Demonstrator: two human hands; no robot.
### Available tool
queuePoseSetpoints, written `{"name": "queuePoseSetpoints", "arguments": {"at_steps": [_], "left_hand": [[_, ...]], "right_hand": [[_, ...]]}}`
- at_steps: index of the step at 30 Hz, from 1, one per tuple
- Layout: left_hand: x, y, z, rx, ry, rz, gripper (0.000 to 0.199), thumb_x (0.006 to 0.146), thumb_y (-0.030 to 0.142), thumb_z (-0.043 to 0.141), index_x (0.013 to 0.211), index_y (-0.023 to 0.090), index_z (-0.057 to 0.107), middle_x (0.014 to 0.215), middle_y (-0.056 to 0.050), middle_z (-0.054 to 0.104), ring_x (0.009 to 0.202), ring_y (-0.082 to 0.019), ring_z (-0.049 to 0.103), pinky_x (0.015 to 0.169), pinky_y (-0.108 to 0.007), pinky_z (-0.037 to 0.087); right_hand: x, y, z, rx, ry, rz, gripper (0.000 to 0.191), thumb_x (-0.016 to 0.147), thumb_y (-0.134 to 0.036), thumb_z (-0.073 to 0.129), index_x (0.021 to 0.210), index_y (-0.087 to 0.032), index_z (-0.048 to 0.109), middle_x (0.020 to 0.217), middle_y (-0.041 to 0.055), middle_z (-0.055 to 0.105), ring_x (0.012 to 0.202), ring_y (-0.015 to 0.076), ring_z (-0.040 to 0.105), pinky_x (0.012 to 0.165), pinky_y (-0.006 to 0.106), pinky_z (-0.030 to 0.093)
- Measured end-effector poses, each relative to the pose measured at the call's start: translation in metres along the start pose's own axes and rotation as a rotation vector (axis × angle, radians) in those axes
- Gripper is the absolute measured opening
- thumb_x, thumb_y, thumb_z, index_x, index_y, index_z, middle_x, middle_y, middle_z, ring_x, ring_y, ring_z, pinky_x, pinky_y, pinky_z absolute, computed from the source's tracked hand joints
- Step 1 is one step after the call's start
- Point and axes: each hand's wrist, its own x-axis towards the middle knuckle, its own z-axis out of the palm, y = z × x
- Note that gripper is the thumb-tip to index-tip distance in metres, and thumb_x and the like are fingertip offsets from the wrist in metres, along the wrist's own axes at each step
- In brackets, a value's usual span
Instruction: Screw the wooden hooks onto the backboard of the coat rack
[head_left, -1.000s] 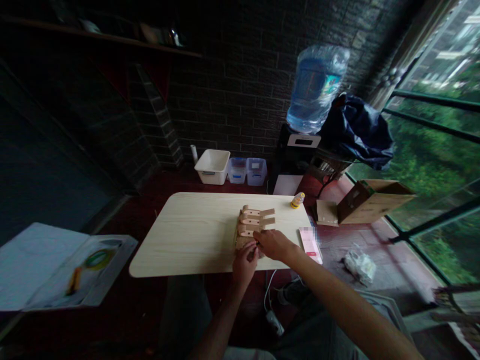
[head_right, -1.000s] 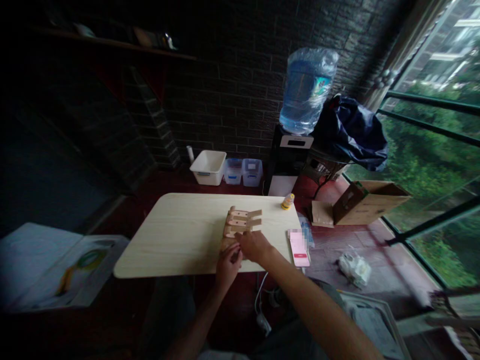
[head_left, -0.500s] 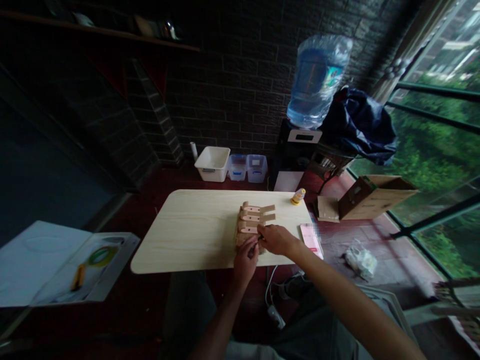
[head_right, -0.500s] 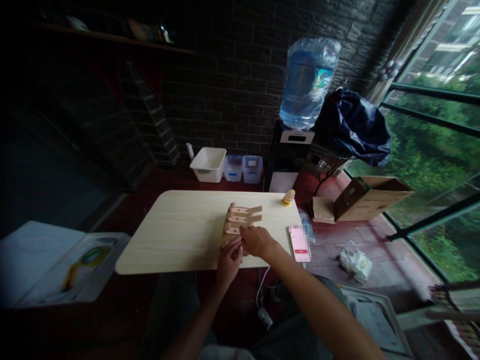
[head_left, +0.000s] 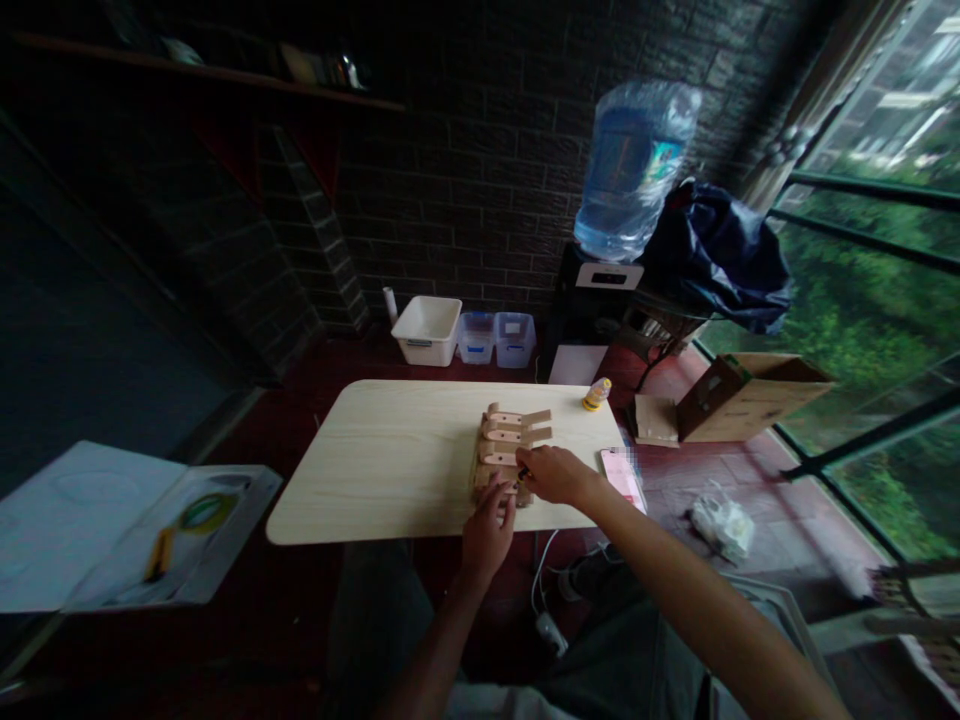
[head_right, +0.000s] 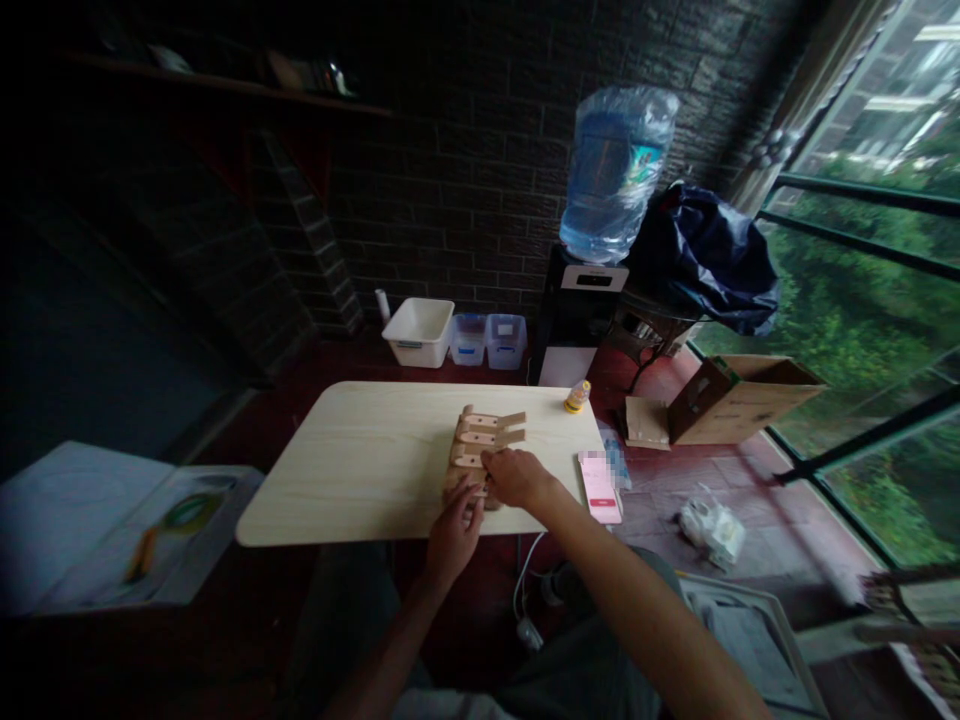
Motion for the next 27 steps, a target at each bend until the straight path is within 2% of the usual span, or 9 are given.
{"name": "queuePoseSetpoints", "arguments": {"at_steps": [3, 7, 10, 19, 27], "left_hand": [[0.01, -0.001, 0.007, -0.001, 0.02, 0.002, 0.023, 0.096, 0.031, 0.054, 0.116, 0.027, 0.065, 0.144, -0.007, 0.057, 0.098, -0.018, 0.072, 0.067, -0.027, 0.063], [0.017, -0.006, 0.012, 0.021, 0.089, 0.076, 0.018, 0.094, 0.031, 0.059, 0.107, 0.026, 0.069, 0.128, -0.007, 0.068, 0.116, -0.023, 0.066, 0.085, -0.036, 0.063], [0.017, -0.012, 0.012, 0.02, 0.082, 0.097, 0.018, 0.094, 0.031, 0.058, 0.106, 0.026, 0.07, 0.122, -0.007, 0.07, 0.114, -0.022, 0.066, 0.094, -0.039, 0.059], [0.017, -0.013, 0.016, 0.022, 0.092, 0.055, 0.019, 0.094, 0.031, 0.057, 0.106, 0.024, 0.071, 0.119, -0.007, 0.071, 0.114, -0.023, 0.066, 0.097, -0.041, 0.057], [0.018, -0.011, 0.016, 0.035, 0.086, 0.065, 0.021, 0.093, 0.03, 0.057, 0.108, 0.024, 0.07, 0.119, -0.007, 0.071, 0.114, -0.023, 0.066, 0.099, -0.042, 0.056]], "right_hand": [[-0.002, 0.001, 0.0, -0.002, -0.006, -0.026, 0.029, 0.099, -0.026, 0.045, 0.123, -0.015, 0.055, 0.111, 0.0175, 0.072, 0.105, 0.0298, 0.071, 0.082, 0.037, 0.055], [-0.003, 0.0, -0.001, -0.02, -0.018, -0.036, 0.028, 0.101, -0.025, 0.043, 0.124, -0.015, 0.054, 0.112, 0.0177, 0.072, 0.105, 0.0289, 0.071, 0.082, 0.036, 0.055], [-0.002, 0.0, 0.0, -0.023, -0.029, -0.033, 0.027, 0.102, -0.024, 0.042, 0.124, -0.015, 0.053, 0.112, 0.0179, 0.072, 0.105, 0.0276, 0.071, 0.083, 0.034, 0.055], [-0.004, 0.0, 0.004, 0.036, -0.015, 0.04, 0.03, 0.101, -0.03, 0.045, 0.125, -0.014, 0.052, 0.112, 0.0184, 0.073, 0.106, 0.0287, 0.071, 0.084, 0.034, 0.056], [-0.006, -0.006, 0.0, -0.026, 0.022, -0.033, 0.029, 0.099, -0.023, 0.046, 0.128, -0.018, 0.051, 0.114, 0.017, 0.071, 0.104, 0.0293, 0.071, 0.081, 0.038, 0.056]]}}
